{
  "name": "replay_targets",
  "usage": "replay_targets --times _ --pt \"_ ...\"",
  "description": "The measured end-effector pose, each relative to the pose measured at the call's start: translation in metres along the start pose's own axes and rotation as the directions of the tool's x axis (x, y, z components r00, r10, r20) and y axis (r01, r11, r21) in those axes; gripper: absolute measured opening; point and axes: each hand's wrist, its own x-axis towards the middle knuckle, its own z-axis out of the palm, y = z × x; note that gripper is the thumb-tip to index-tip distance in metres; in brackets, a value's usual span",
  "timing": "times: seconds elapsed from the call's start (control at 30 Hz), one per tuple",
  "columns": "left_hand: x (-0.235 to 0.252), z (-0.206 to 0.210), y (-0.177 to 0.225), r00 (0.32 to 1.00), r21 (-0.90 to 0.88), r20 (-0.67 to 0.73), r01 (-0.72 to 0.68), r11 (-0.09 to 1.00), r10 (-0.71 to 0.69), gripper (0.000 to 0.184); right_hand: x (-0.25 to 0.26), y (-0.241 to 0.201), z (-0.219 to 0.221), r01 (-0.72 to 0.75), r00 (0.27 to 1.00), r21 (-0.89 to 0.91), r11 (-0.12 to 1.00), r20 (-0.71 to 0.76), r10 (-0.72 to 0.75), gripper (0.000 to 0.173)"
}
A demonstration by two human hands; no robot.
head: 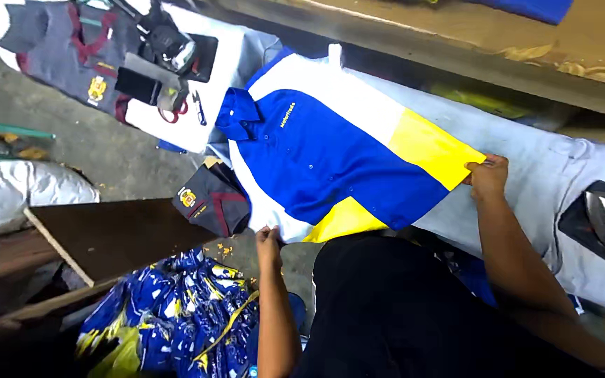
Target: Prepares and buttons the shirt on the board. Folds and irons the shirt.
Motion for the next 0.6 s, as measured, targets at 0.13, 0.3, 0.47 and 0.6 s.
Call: replay_targets --times 0.13,0.3,0.47,0.6 --pt "-0.019 0.025 -0.019 0.974 0.098 0.218 0.037 0.995 -0.058 0.031 0.017 -0.004 -0.036 0.112 0.982 0.063 0.992 -0.161 -0.100 0.063" --pt "-0.006 0.030 -0.023 0.881 0.528 0.440 -0.097 0.844 -0.174 0.048 0.023 -0.001 -0.088 0.101 0.972 -0.020 0.995 -0.211 -0.103 0.065" --pt "0.042 0.034 0.049 0.910 0.526 0.363 -0.377 0.762 0.199 0.045 0.007 0.011 -0.097 -0.150 0.987 -0.294 0.944 0.007 0.160 0.042" --pt "0.095 0.051 0.134 0.752 0.561 0.366 -0.648 0.515 0.548 0.044 -0.018 0.018 -0.092 -0.230 0.962 -0.292 0.928 0.075 0.262 0.046"
